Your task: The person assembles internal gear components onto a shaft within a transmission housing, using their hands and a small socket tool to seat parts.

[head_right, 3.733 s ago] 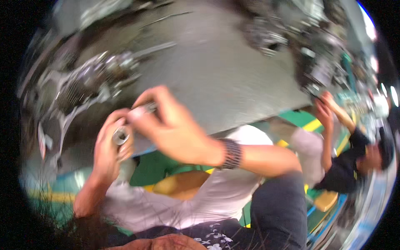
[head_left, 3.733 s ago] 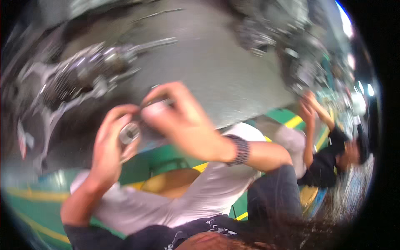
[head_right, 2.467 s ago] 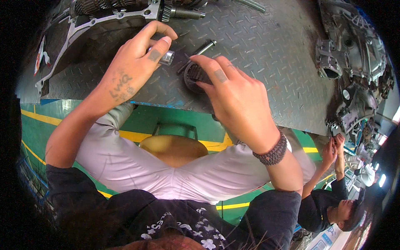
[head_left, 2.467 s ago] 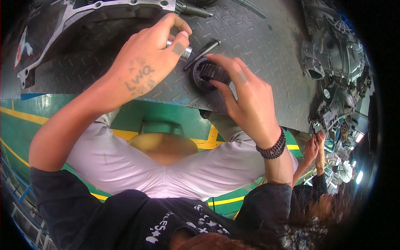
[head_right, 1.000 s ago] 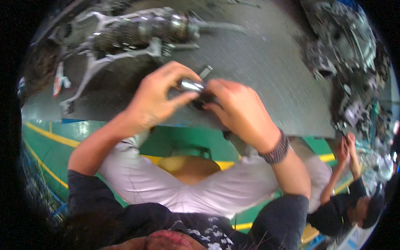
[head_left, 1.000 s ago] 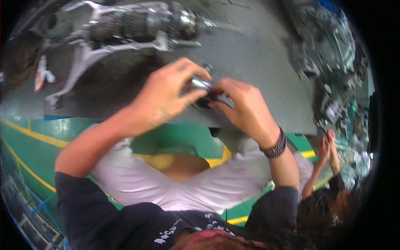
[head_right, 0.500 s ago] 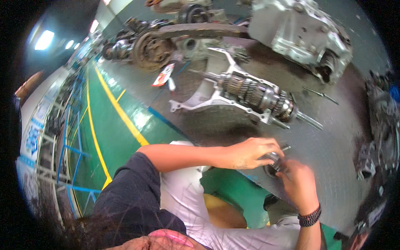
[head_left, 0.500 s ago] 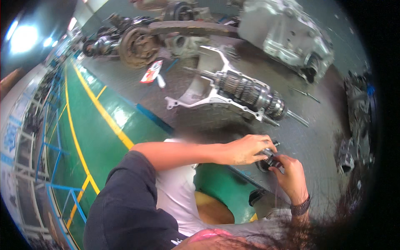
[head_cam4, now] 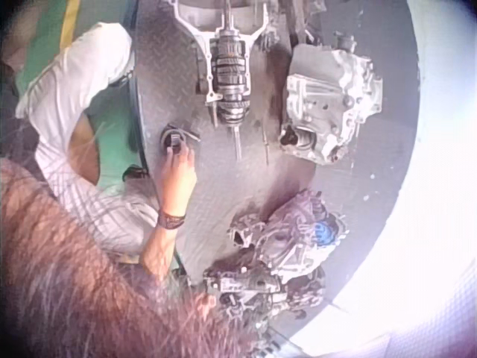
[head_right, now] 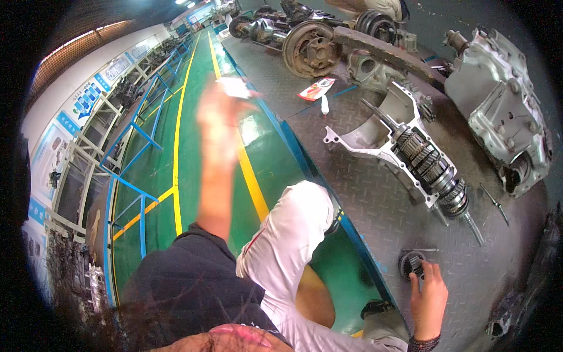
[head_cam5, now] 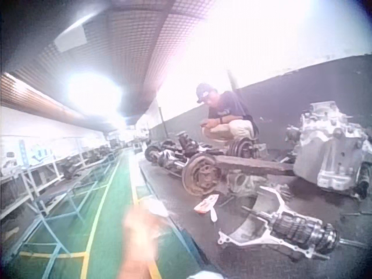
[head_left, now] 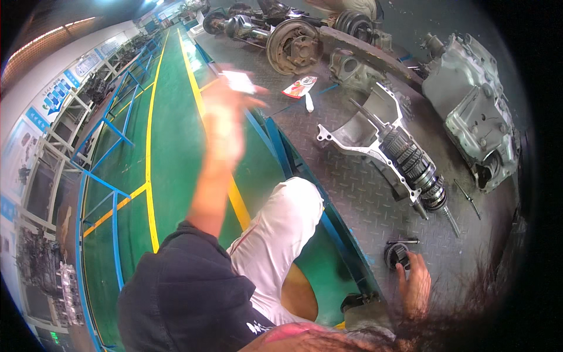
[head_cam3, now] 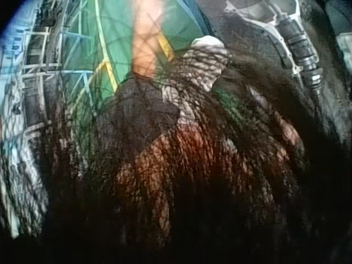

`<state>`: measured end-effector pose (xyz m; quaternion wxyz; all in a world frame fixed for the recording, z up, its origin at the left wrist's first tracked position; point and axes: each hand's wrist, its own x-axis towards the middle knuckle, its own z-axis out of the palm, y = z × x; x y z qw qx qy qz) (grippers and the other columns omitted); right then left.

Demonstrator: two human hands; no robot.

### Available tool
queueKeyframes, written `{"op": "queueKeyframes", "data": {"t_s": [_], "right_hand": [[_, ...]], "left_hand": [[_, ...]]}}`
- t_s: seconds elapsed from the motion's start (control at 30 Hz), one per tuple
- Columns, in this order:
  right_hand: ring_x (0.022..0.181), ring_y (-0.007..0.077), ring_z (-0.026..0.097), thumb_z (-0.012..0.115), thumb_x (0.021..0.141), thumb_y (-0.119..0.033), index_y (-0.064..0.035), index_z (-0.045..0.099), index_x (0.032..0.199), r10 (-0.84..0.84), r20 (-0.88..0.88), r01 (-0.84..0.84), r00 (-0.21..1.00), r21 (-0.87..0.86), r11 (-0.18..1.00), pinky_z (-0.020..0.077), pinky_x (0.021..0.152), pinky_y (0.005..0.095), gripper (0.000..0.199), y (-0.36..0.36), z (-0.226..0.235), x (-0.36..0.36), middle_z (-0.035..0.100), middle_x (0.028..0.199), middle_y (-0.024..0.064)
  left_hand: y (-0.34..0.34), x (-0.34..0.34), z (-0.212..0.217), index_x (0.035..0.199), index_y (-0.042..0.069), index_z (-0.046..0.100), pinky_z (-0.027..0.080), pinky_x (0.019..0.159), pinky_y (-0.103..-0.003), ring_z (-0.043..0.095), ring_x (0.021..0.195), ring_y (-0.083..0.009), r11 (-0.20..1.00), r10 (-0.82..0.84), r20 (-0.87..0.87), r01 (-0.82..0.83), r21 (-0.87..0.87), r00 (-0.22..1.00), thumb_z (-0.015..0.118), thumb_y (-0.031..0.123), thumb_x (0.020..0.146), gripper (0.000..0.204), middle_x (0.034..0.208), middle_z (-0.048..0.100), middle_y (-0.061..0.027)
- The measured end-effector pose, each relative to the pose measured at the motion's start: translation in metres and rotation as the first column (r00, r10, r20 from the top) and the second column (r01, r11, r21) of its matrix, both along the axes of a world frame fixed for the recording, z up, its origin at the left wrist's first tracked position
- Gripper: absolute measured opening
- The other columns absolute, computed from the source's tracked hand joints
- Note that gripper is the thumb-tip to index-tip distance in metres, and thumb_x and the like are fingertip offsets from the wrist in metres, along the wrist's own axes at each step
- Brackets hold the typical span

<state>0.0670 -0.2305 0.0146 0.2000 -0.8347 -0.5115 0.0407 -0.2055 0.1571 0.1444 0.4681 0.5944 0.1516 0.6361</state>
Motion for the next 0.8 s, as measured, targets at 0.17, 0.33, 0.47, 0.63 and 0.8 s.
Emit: {"op": "queueKeyframes", "data": {"t_s": [0.17,0.33,0.47,0.63,0.8], "right_hand": [[0.1,0.0465,0.065,0.069,0.095,-0.009,-0.0008,0.061,0.124,-0.013,-0.034,0.012,0.999,-0.036,0.999,0.0532,0.082,0.0513,0.031,0.006,0.01,-0.013,0.064,0.117,0.0214],[0.103,0.0462,0.065,0.069,0.095,-0.01,-0.0011,0.061,0.126,-0.005,-0.063,0.001,0.998,-0.061,0.998,0.0527,0.083,0.0516,0.033,0.004,0.005,-0.004,0.065,0.117,0.0208],[0.103,0.0455,0.065,0.07,0.095,-0.013,-0.0028,0.06,0.129,-0.038,-0.02,0.037,0.999,-0.028,0.999,0.0528,0.084,0.0515,0.037,0.001,0.006,-0.009,0.064,0.118,0.0197],[0.105,0.0468,0.065,0.073,0.094,-0.013,-0.0032,0.055,0.136,-0.053,-0.09,0.055,0.995,0.021,0.998,0.0539,0.086,0.0514,0.047,0.012,0.027,-0.012,0.062,0.126,0.0205],[0.108,0.0476,0.062,0.083,0.083,-0.015,-0.0006,0.052,0.138,-0.086,0.018,0.081,0.996,0.192,0.978,0.0535,0.086,0.053,0.064,-0.003,0.016,0.002,0.06,0.126,0.0241]], "left_hand": [[0.001,-0.148,0.048,0.138,0.005,0.044,0.059,0.088,-0.042,0.069,0.108,-0.0314,0.444,0.536,0.711,-0.869,0.219,0.454,0.064,0.03,0.106,0.046,0.121,0.061,-0.0113],[-0.051,-0.06,-0.017,0.132,0.003,0.052,0.059,0.074,-0.036,0.064,0.096,-0.0265,0.61,0.481,0.208,-0.496,0.618,0.852,0.047,0.025,0.112,0.029,0.128,0.056,-0.0158],[-0.101,0.057,-0.08,0.122,0.008,0.061,0.059,0.086,-0.032,0.066,0.106,-0.0157,0.881,-0.463,-0.219,0.42,-0.217,0.859,0.075,0.009,0.097,0.029,0.122,0.061,-0.0058],[-0.143,0.13,-0.07,0.133,0.008,0.055,0.058,0.091,-0.042,0.071,0.103,-0.0306,0.504,-0.537,-0.622,0.808,0.306,0.57,0.077,0.011,0.093,0.045,0.119,0.067,-0.0138],[-0.175,0.205,-0.084,0.134,0.004,0.051,0.057,0.093,-0.042,0.072,0.108,-0.0278,0.352,-0.779,-0.579,0.933,-0.082,0.242,0.078,0.014,0.092,0.051,0.116,0.071,-0.018]]}}
